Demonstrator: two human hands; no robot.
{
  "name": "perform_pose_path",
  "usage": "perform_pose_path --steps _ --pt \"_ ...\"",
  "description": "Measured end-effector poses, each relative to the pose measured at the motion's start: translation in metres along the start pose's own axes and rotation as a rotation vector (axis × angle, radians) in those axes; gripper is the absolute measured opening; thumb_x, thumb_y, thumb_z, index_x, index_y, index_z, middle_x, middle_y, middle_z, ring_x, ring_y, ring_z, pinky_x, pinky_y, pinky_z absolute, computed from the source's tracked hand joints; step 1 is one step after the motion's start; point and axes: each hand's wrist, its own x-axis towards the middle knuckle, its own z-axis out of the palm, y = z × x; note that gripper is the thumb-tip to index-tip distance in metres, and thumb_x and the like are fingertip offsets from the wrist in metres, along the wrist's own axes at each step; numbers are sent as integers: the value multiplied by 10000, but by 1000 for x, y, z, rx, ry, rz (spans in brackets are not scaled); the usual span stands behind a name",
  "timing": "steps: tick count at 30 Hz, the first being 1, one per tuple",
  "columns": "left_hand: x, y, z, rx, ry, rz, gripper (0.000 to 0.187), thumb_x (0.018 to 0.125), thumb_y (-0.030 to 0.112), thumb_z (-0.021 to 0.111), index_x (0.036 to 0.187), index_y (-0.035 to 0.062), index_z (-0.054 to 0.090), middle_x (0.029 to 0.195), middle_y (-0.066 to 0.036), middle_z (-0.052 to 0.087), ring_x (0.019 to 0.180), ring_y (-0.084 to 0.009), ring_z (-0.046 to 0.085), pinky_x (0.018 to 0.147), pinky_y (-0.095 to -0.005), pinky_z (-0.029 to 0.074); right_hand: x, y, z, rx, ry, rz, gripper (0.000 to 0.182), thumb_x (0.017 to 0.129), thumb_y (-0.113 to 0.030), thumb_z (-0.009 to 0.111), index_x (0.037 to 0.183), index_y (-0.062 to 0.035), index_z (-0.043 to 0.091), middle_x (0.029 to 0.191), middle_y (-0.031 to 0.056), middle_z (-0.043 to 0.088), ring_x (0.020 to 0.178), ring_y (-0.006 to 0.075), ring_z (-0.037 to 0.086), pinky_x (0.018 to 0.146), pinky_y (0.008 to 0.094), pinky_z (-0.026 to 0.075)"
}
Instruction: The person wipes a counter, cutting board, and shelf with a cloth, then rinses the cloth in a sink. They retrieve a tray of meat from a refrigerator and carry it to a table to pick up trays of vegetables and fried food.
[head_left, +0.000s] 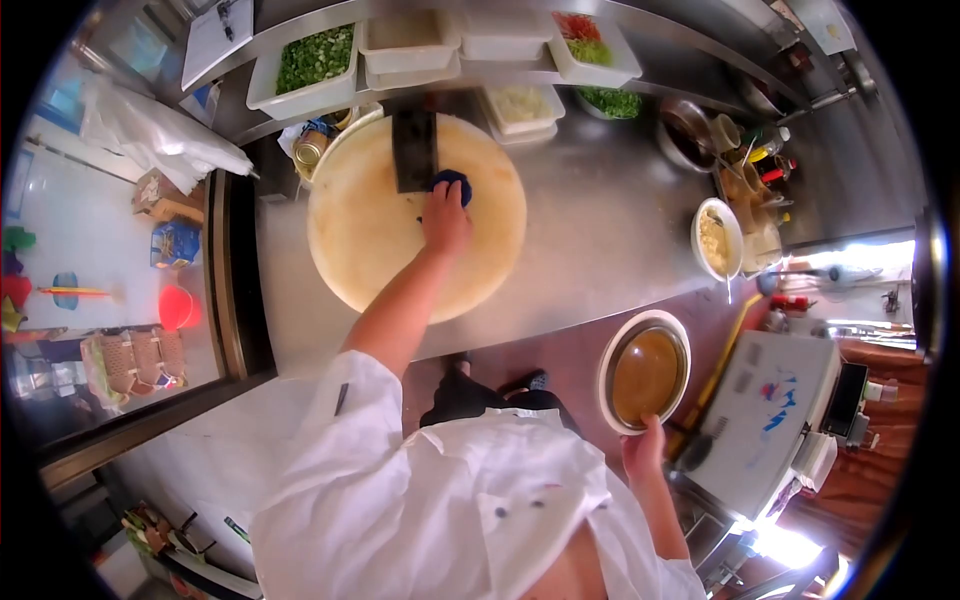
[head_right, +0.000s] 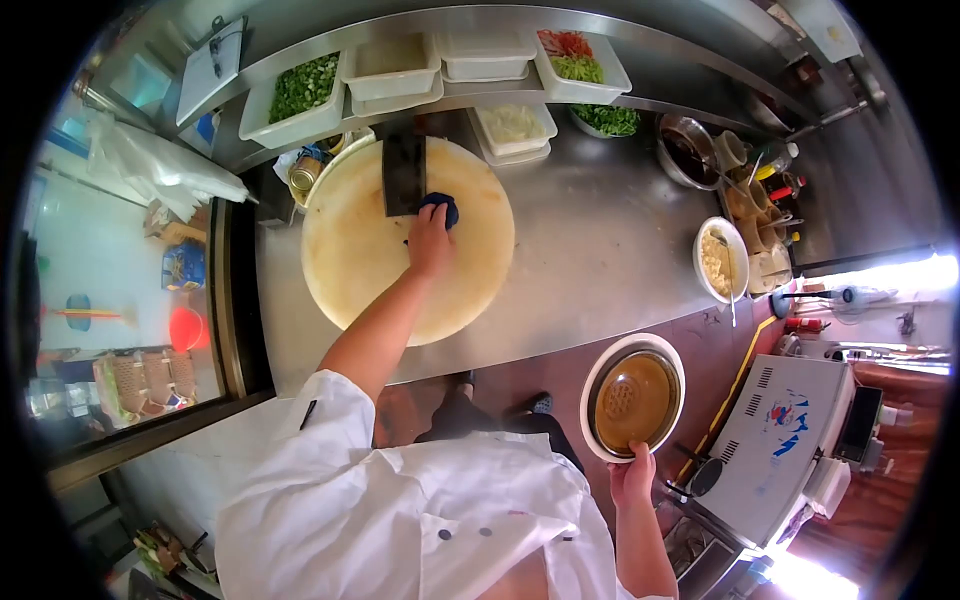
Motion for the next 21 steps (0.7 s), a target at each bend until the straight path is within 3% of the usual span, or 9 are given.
perform_pose_path --steps 7,9,17,19,21 --pt "1 -8 -23 146 -78 57 480 757 49 640 1231 14 570 1205 -187 556 1065 -389 549 907 -465 470 -6 1 -18 75 -32 -16 249 885 -138 510 1097 -14 547 853 95 668 623 207 642 486 300 470" --pt "4 -25 -17 201 -45 10 452 769 51 623 1216 10 572 1209 -190 565 1037 -383 572 882 -475 483 -1 4 -37 35 -142 7 220 923 -173 540 1117 -70 538 996 74 662 815 195 646 610 293 489" --pt "-8 -53 -48 362 1 -40 429 767 58 618 1194 32 596 1237 -154 583 1001 -372 578 797 -493 499 5 14 -67 135 -97 46 230 920 -170 548 1122 -59 538 997 84 663 810 200 646 606 294 493" --pt "-12 -49 -40 371 48 -82 442 762 62 621 1201 25 586 1235 -176 578 1025 -386 567 839 -496 485 5 11 -65 137 -89 68 237 919 -170 550 1127 -57 537 998 84 662 810 200 647 604 292 492" --pt "-17 -31 -18 317 19 -115 487 750 57 635 1229 9 557 1247 -221 551 1113 -407 527 958 -494 431 5 7 -54 155 42 33 229 884 -148 522 1069 -18 566 843 83 665 614 190 629 505 292 471"
